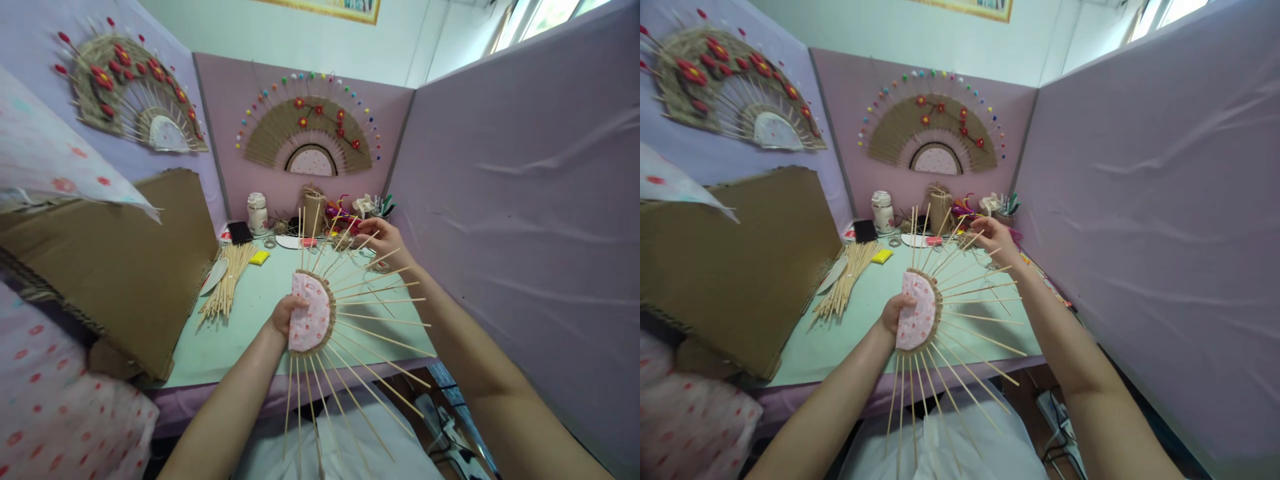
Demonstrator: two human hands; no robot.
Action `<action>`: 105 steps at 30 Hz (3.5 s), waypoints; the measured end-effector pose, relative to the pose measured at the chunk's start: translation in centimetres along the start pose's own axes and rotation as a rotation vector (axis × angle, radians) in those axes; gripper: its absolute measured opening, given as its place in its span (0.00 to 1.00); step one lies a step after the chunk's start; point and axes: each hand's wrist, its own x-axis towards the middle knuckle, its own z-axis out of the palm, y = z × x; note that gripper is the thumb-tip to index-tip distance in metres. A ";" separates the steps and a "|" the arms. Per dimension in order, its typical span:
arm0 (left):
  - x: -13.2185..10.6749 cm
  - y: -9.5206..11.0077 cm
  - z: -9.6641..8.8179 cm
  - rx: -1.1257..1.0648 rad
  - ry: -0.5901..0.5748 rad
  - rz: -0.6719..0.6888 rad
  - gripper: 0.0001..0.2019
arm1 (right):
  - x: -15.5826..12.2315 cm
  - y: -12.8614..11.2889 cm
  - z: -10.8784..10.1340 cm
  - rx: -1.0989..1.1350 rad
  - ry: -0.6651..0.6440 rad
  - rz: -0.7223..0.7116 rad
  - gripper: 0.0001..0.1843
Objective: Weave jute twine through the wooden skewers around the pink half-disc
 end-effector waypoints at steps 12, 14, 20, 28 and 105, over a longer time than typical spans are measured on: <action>0.0 -0.1 -0.7 0.012 -0.026 -0.079 0.17 | 1.6 -5.1 -1.6 -0.040 -0.043 -0.230 0.12; 0.1 -0.1 -0.6 0.009 -0.038 -0.099 0.16 | 2.2 -4.9 -1.3 -0.037 -0.042 -0.219 0.13; 0.1 -0.3 -0.7 0.031 -0.039 -0.090 0.16 | 3.4 -2.0 -0.2 0.153 -0.073 -0.031 0.18; 0.2 -0.4 -0.8 0.055 -0.060 -0.116 0.17 | 2.2 5.3 7.1 0.294 0.046 0.239 0.15; 1.2 -1.0 1.2 0.184 0.204 0.053 0.10 | 5.8 0.2 0.3 0.366 -0.223 0.336 0.16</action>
